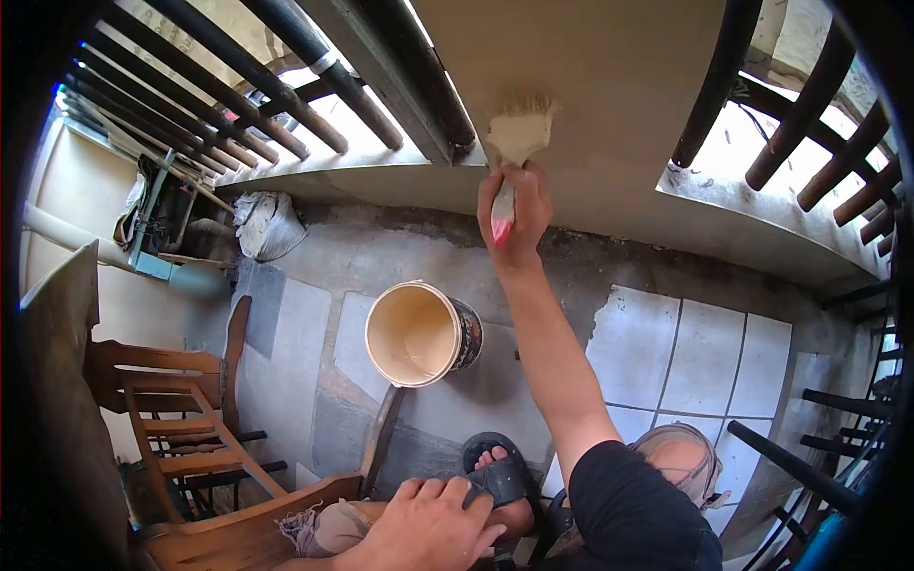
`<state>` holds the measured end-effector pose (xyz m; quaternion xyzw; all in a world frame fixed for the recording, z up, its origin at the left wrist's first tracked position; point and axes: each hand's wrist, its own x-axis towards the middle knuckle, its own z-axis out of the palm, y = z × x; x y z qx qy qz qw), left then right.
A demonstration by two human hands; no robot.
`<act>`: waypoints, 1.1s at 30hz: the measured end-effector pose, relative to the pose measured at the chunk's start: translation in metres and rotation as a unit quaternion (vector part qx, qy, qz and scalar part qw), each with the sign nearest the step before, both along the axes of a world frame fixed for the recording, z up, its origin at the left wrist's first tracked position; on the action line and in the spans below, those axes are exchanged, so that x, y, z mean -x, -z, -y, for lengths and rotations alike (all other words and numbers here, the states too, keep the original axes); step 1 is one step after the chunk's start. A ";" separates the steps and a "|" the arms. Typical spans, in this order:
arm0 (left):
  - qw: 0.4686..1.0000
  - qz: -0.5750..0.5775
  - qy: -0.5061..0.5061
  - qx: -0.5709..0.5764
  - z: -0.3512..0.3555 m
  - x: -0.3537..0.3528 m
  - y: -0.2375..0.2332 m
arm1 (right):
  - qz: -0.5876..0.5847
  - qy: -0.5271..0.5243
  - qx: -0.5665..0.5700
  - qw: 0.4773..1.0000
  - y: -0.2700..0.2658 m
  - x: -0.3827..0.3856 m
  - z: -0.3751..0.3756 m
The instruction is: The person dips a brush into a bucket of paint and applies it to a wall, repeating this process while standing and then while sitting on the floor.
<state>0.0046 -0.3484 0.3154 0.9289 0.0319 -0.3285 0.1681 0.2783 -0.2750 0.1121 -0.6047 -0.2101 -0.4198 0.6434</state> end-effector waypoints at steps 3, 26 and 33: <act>0.999 0.036 0.004 -0.001 0.000 0.001 -0.002 | 0.070 -0.055 -0.036 0.995 -0.006 0.007 0.000; 0.989 0.125 0.074 0.000 0.020 -0.007 0.010 | -0.021 0.047 0.067 0.996 0.033 -0.014 0.043; 0.988 0.098 0.121 0.023 0.022 -0.030 0.027 | -0.288 -0.051 0.014 0.956 0.066 0.050 0.054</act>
